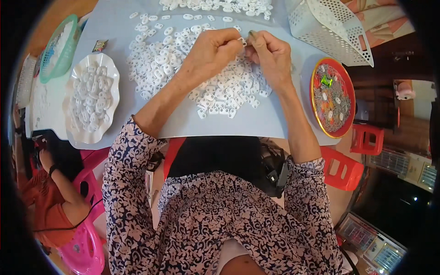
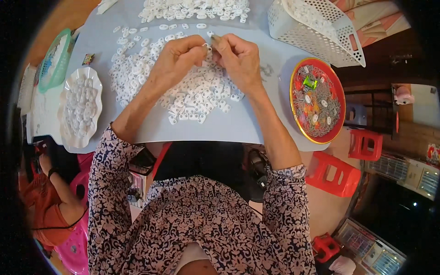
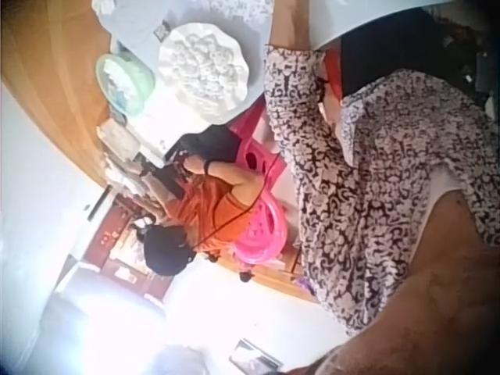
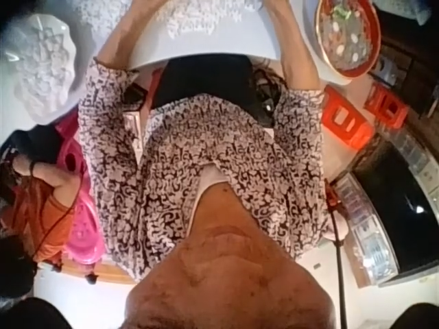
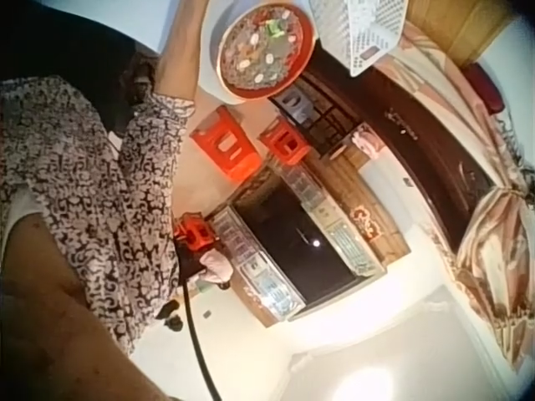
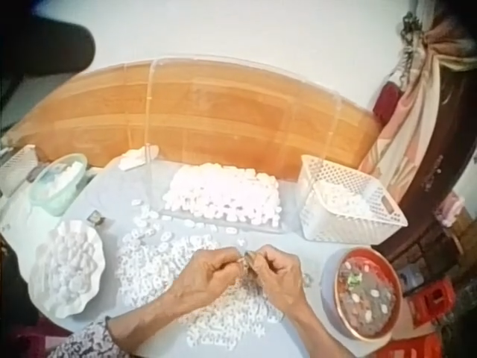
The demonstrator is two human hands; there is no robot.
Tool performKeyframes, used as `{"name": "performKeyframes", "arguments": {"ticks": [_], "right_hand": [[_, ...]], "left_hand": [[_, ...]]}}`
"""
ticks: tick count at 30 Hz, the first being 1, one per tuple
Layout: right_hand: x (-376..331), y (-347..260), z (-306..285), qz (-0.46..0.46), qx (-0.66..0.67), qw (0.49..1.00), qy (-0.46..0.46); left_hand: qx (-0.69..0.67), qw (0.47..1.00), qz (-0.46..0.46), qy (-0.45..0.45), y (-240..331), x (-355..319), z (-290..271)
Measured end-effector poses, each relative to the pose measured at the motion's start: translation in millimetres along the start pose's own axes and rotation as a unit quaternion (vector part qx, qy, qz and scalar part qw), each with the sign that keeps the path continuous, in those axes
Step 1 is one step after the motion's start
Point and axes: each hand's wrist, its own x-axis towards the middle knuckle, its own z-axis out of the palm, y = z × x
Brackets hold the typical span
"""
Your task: Manually assembling small white plastic components by snapping them together at a workbench.
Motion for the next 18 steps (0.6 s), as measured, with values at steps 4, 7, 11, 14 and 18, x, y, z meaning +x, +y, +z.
{"name": "performKeyframes", "arguments": {"ticks": [4, 7, 11, 14, 18], "right_hand": [[0, -6, -1, 0.008, 0.101, 0.995, 0.008], [0, -7, 0, 0.007, 0.087, 0.996, 0.018], [1, -7, 0, 0.004, 0.045, 0.999, 0.009], [-1, -9, 1, -0.007, 0.040, 0.999, 0.029], [-1, -8, 4, -0.015, 0.040, 0.998, 0.038]], "left_hand": [[-0.044, 0.998, -0.040, -0.003, 6, 2, -5], [-0.025, 0.997, -0.064, -0.026, 7, 0, -6], [-0.028, 0.999, -0.035, -0.004, 5, 0, -3], [-0.026, 1.000, -0.002, 0.010, 7, -1, 1], [-0.028, 0.999, -0.028, 0.013, 9, 0, 1]]}}
